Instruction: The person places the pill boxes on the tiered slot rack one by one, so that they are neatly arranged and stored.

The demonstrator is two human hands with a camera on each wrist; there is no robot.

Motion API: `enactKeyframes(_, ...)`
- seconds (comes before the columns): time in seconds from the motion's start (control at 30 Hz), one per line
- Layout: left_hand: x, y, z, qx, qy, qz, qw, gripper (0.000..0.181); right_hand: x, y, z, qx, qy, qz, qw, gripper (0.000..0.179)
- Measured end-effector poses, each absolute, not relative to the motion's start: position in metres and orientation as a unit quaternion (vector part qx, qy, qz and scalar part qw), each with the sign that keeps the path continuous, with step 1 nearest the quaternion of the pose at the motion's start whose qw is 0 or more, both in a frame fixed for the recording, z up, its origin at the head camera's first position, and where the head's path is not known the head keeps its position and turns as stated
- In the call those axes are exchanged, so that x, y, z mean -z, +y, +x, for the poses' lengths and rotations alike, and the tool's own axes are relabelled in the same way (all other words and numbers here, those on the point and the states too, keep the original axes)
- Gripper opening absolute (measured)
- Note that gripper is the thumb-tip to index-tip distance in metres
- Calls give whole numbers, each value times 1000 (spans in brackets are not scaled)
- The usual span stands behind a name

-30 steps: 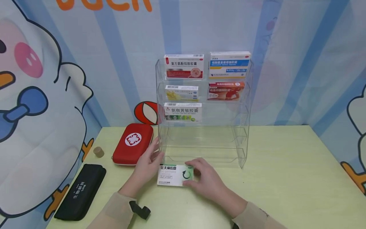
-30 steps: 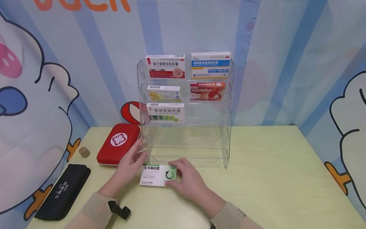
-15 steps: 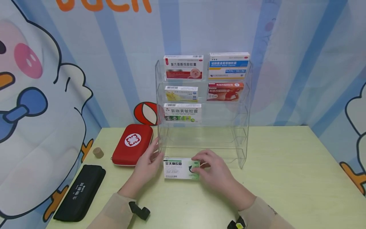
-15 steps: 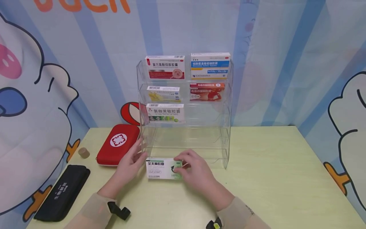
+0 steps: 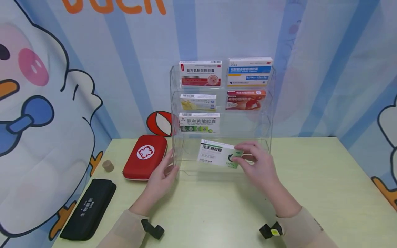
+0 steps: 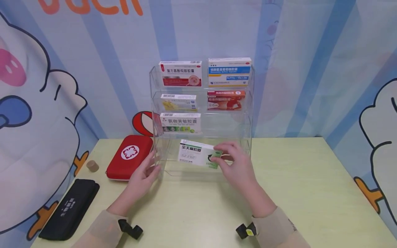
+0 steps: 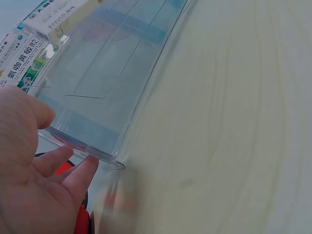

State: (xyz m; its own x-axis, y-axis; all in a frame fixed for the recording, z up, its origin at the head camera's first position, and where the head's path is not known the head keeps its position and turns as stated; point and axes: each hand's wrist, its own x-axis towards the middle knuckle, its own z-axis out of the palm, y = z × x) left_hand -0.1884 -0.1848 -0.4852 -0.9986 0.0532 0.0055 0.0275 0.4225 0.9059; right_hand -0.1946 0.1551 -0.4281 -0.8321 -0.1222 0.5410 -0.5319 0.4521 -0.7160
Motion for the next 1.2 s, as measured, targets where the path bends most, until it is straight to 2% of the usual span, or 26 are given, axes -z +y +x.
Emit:
enactKeyframes(0.17,486,-185,-189,-543,839,28,14,82,408,173,-203,-464,-813,209,282,33)
enactKeyframes(0.33,485,-185,-188,-542,840,25,17,82,385,187,-214,-441,-809,224,318,31)
enactKeyframes(0.7,484,-185,-187,-543,839,28,12,81,351,205,-232,-420,-807,228,348,22)
enactKeyframes(1.2,485,-184,-187,-543,839,24,15,81,334,205,-245,-371,-837,192,354,19)
